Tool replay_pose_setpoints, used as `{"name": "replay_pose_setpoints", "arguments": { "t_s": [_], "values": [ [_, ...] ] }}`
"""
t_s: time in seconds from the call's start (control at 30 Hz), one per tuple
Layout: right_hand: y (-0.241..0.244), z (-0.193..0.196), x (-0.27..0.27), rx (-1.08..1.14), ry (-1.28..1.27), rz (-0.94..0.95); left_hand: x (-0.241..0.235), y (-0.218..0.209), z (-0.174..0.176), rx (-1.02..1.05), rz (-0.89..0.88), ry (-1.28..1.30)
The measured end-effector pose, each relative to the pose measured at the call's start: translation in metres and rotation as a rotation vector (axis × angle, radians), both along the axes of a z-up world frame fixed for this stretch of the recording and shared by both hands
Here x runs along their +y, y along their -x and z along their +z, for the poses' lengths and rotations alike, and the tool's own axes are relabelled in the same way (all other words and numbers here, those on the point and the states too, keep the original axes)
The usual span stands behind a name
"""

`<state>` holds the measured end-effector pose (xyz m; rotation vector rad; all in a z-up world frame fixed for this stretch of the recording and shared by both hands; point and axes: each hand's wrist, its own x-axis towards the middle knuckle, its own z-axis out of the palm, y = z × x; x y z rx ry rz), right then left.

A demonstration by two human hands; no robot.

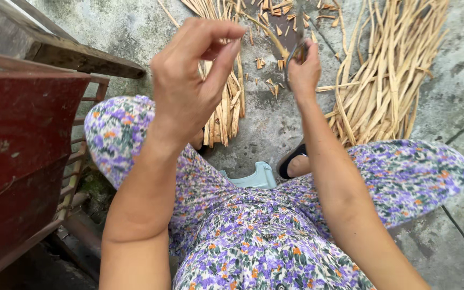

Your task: The person sits cross-legged on a small stool and uses shears to trim and shape thin bamboo strips. They repeatedly pick up strips, cut off excess material, and place the trimmed pieces into a pile on the floor.

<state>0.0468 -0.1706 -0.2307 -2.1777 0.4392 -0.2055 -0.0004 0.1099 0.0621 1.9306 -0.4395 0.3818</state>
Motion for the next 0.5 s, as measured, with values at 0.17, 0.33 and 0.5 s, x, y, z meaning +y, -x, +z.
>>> {"name": "replay_pose_setpoints", "arguments": {
  "t_s": [0.17,0.33,0.5],
  "values": [
    [0.008,0.133,-0.038,-0.347,-0.064,0.259,-0.038,0.004,-0.020,-0.055,-0.119,0.019],
    [0.058,0.232,-0.051,-0.328,-0.240,0.415,-0.081,0.009,-0.035,-0.208,-0.221,-0.061],
    [0.081,0.258,-0.031,-0.259,-0.652,0.390,-0.103,0.007,-0.046,-0.230,-0.198,-0.175]
  ]
}}
